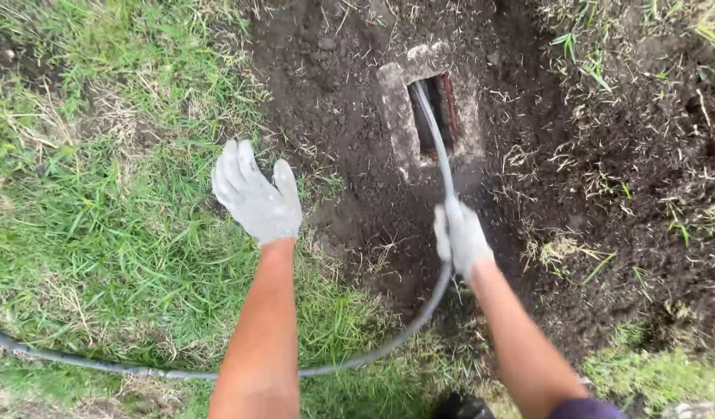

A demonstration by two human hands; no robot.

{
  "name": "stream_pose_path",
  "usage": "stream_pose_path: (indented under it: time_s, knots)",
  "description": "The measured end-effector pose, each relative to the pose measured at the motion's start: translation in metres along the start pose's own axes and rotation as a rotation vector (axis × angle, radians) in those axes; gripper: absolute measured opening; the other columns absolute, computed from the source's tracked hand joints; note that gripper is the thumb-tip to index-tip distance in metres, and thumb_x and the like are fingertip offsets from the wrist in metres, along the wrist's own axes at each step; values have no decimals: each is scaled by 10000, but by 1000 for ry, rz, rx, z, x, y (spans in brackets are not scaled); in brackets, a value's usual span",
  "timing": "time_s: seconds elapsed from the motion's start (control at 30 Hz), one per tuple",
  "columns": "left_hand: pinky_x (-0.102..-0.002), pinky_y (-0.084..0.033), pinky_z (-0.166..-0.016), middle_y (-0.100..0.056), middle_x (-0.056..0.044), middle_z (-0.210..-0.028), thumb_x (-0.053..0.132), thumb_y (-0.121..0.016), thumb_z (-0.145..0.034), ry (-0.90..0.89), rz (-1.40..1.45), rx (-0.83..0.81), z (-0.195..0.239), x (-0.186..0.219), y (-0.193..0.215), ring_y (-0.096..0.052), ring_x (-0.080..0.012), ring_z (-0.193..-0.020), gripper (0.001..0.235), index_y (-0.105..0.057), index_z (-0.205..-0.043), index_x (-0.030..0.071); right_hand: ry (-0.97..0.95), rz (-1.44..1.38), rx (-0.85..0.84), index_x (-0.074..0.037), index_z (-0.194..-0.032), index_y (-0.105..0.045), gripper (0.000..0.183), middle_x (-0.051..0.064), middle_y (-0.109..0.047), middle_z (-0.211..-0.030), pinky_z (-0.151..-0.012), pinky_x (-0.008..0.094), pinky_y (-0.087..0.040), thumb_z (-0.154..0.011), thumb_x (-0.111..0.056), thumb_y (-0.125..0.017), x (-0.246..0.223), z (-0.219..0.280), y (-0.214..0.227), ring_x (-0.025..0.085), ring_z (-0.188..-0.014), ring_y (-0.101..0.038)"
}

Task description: Feeding a flexible plumbing cable into a drainage hole in the ground

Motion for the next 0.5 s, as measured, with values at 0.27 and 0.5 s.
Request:
stream_pose_path:
  time_s: [0.27, 0.5]
  knots:
    - [-524, -368, -1104, -483, -148, -1471, 439, -602, -1018, -22, -19, -4, 6, 2, -4, -453, -372, -1342, 587, -496, -1459, 67, -40, -208, 25, -128, -824, -583, 388, 17, -503, -480, -224, 268, -363, -1051, -438, -530, 12, -69, -2, 128, -301, -445]
    - [-535, -377, -1081, -463, -150, -1485, 446, -571, -1033, -18, -21, 23, 9, -4, -8, -447, -371, -1343, 586, -472, -1469, 68, -46, -372, 112, -101, -825, -566, 413, 106, -553, -411, -199, 278, -440, -1095, -398, -468, 131, 186, 54, 189, -230, -527]
Point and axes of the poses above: each hand's wrist, its own z-axis away from the middle knuckle, its own y-axis out of the back of the hand, x = y × z, the point moved 2 cm from there along -z, towards the middle knuckle
